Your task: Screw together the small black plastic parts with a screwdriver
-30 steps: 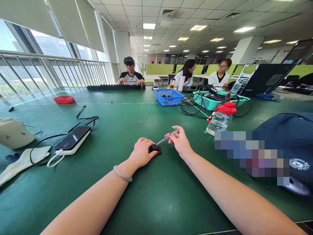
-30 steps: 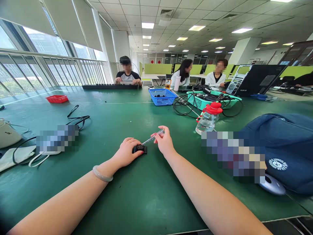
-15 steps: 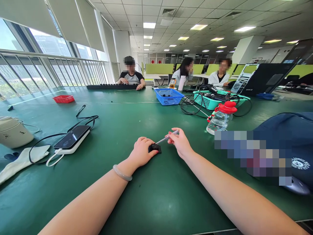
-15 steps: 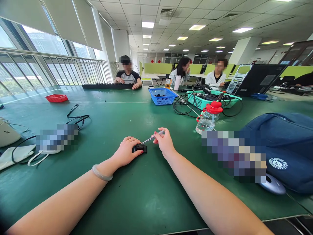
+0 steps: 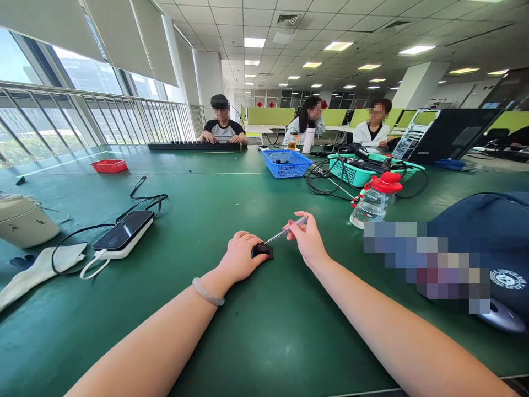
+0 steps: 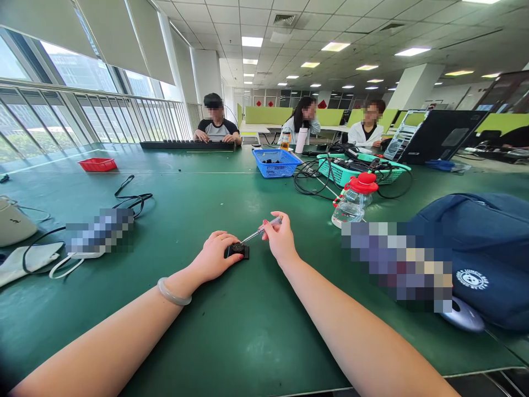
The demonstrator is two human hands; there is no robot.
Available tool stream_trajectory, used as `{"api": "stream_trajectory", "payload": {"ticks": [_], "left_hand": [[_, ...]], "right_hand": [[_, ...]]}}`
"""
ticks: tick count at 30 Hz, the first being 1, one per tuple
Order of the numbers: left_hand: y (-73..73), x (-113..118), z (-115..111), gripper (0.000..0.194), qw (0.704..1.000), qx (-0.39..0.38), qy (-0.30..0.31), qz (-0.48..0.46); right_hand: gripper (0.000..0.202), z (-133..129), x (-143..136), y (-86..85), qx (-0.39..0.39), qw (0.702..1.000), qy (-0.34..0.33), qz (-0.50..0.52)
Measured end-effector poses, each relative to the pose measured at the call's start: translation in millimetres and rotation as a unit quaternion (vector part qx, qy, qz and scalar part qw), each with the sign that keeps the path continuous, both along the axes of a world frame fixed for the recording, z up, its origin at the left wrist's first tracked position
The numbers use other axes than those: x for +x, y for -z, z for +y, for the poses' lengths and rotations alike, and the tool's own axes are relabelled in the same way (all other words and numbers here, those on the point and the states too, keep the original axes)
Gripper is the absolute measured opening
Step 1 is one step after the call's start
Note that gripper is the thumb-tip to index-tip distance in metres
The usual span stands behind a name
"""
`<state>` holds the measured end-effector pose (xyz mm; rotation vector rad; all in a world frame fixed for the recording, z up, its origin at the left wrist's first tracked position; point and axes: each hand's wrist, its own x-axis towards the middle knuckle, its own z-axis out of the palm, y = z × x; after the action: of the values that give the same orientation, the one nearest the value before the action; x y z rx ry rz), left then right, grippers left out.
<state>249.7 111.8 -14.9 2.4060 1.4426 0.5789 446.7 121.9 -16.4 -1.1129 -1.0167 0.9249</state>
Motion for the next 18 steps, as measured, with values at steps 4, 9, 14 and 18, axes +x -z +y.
{"api": "stream_trajectory", "payload": {"ticks": [4, 9, 14, 18], "left_hand": [[0.8, -0.2, 0.4, 0.024, 1.000, 0.003, 0.001, 0.000], [1.2, -0.7, 0.8, 0.024, 1.000, 0.005, 0.008, -0.004], [1.5, -0.8, 1.0, 0.024, 1.000, 0.005, 0.008, -0.011], [1.6, -0.6, 0.8, 0.024, 1.000, 0.006, 0.007, -0.014]], "right_hand": [[0.049, 1.4, 1.0, 1.8, 0.006, 1.000, 0.016, -0.002], [0.044, 2.0, 3.4, 2.4, 0.019, 0.999, 0.016, 0.034], [0.042, -1.1, 2.8, -0.6, 0.055, 0.998, -0.009, 0.021], [0.039, -7.4, -0.5, -7.5, 0.088, 0.996, -0.027, -0.021]]}}
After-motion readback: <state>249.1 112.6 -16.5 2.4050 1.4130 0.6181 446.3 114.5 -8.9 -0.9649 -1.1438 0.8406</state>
